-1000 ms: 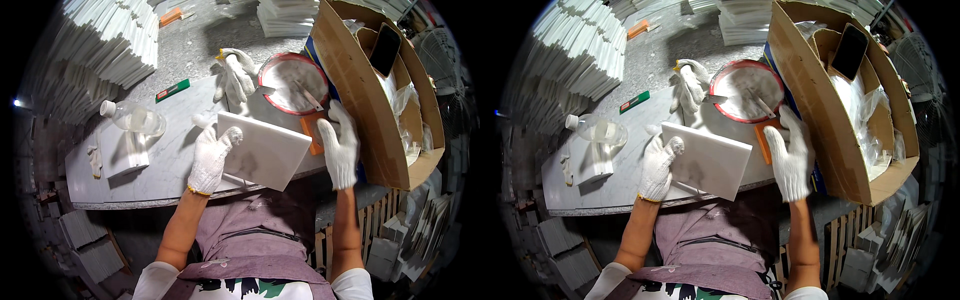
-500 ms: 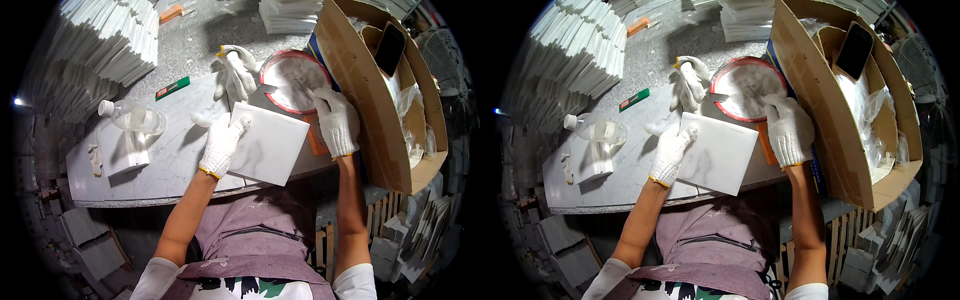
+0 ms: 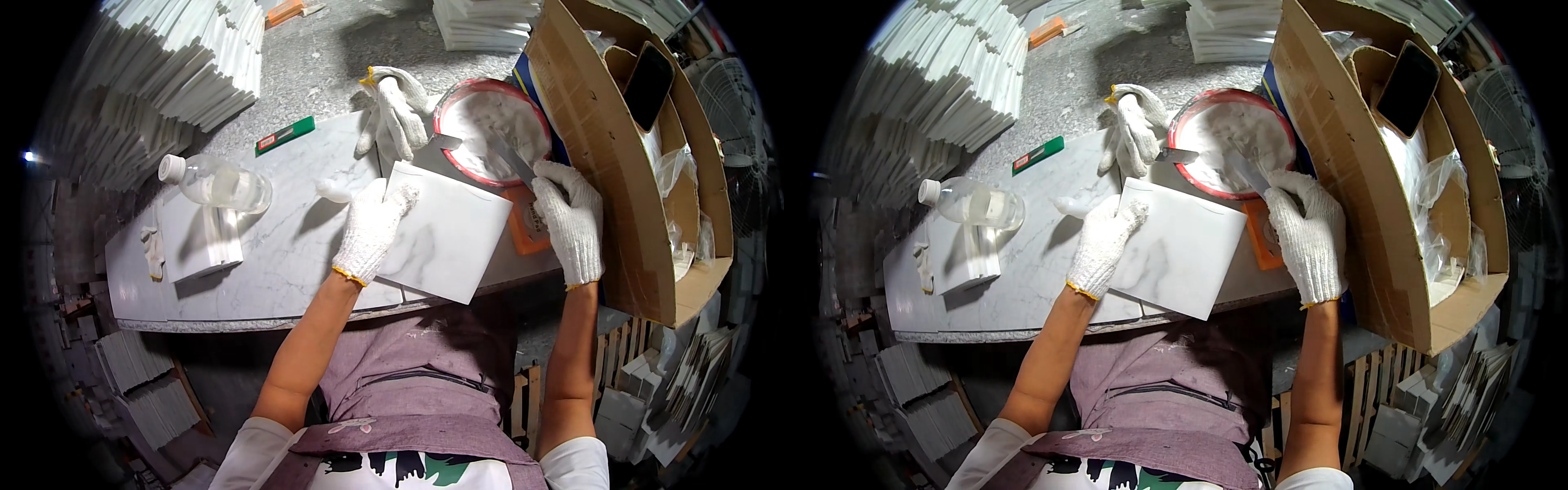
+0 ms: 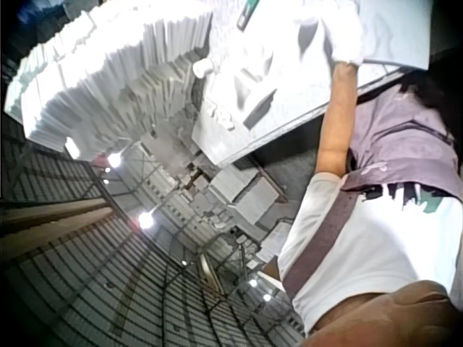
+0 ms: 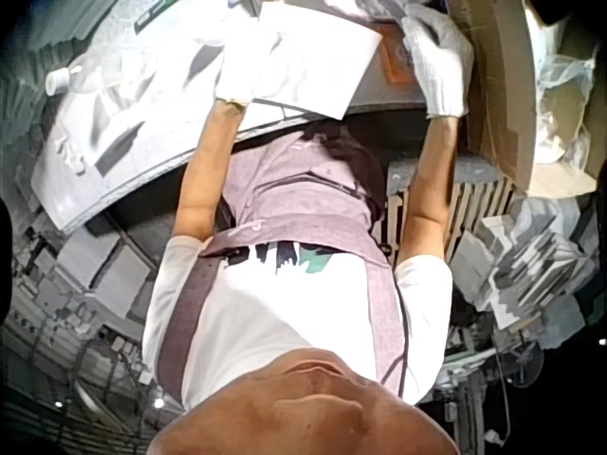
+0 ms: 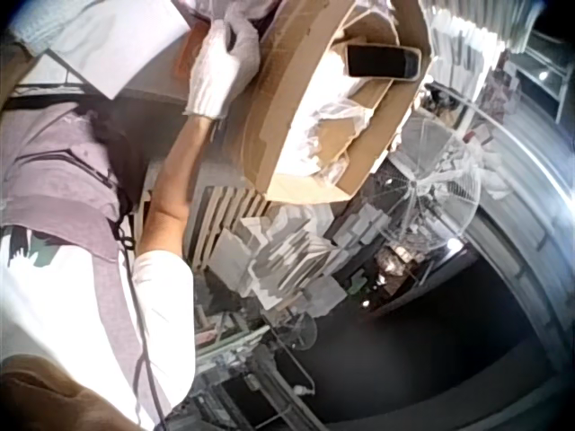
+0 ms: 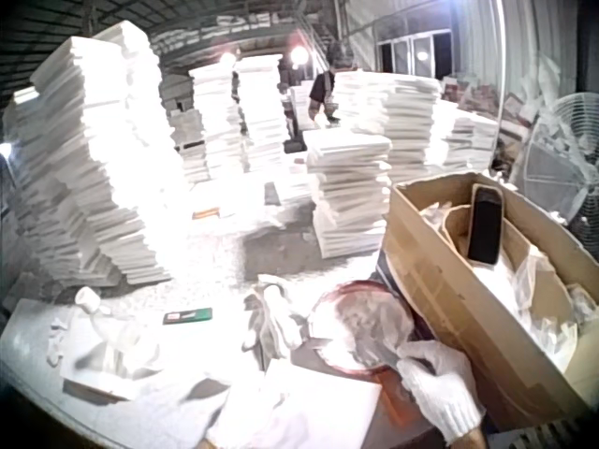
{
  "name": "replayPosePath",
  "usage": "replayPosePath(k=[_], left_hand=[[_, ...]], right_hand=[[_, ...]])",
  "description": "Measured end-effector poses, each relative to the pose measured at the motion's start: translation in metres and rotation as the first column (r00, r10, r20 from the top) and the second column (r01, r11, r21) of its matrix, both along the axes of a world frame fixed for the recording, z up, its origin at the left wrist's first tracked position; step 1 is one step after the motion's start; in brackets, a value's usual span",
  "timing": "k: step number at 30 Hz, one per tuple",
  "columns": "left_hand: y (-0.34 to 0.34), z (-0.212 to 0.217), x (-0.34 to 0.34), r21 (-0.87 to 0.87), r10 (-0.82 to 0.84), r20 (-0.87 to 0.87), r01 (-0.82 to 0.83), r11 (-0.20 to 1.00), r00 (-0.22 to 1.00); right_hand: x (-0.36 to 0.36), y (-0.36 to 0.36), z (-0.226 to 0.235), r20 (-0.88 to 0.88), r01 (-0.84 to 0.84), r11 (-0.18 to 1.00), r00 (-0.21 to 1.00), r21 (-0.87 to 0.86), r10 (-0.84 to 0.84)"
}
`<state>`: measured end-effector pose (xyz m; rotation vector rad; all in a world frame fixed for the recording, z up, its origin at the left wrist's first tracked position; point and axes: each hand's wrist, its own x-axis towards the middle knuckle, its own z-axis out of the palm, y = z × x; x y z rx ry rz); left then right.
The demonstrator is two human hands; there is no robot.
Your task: The person scrapes the edges of a white rectangular tile using a metal scraper, repeatedly turning the tile to access different sides. The person then uses an orange block to rub the tile's surface. The person continues scraping the tile edges and surfaces throughout the clip.
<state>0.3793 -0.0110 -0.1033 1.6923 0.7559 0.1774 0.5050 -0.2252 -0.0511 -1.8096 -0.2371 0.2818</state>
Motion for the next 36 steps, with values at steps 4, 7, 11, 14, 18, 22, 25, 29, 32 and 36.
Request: replayPosePath(k=[4, 7, 11, 14, 18, 22, 25, 29, 32, 36], left_hand=[[0.002, -0.005, -0.002, 0.021, -0.001, 0.016, 0.001, 1.000, 1.000], [0.000, 0.002, -0.001, 0.001, -0.002, -0.002, 0.002, 1.000, 1.000], [0.000, 0.005, -0.002, 0.016, -0.017, 0.024, 0.017, 1.000, 1.000], [0.000, 0.004, -0.003, 0.033, -0.018, 0.032, 0.017, 0.999, 0.999], [0.001, -0.002, -0.004, 0.015, -0.009, 0.040, 0.008, 1.000, 0.999], [0.000, 0.000, -0.003, 0.060, -0.019, 0.026, 0.018, 0.998, 0.999], [0.000, 0.001, -0.004, 0.068, -0.016, 0.015, 0.015, 0.998, 1.000], [0.001, 0.000, -0.003, 0.078, -0.019, 0.010, 0.018, 0.997, 1.000], [0.001, -0.001, -0.004, 0.063, -0.018, 0.024, 0.016, 0.998, 1.000], [0.000, -0.001, -0.003, 0.034, -0.008, 0.054, 0.006, 0.999, 0.999]], right_hand=[[0.002, 0.002, 0.000, 0.047, -0.055, 0.998, 0.997, -0.008, 0.055], [0.003, 0.001, -0.001, -0.019, -0.072, 0.997, 0.997, -0.004, 0.072], [0.006, 0.003, -0.004, -0.022, -0.081, 0.995, 0.997, -0.060, 0.080], [0.007, 0.005, -0.007, -0.034, -0.092, 0.992, 0.995, -0.083, 0.089], [0.005, 0.007, -0.005, -0.085, -0.108, 0.989, 0.991, -0.098, 0.100], [0.007, 0.002, -0.010, -0.107, -0.105, 0.994, 0.989, -0.011, 0.103], [0.005, -0.001, -0.012, -0.191, -0.079, 0.994, 0.977, 0.073, 0.091], [0.002, -0.003, -0.014, -0.196, -0.026, 0.996, 0.980, 0.088, 0.043], [-0.002, -0.002, -0.010, -0.177, -0.016, 0.997, 0.984, 0.078, 0.029], [-0.004, -0.003, -0.010, -0.154, -0.014, 0.995, 0.988, 0.102, 0.030]])
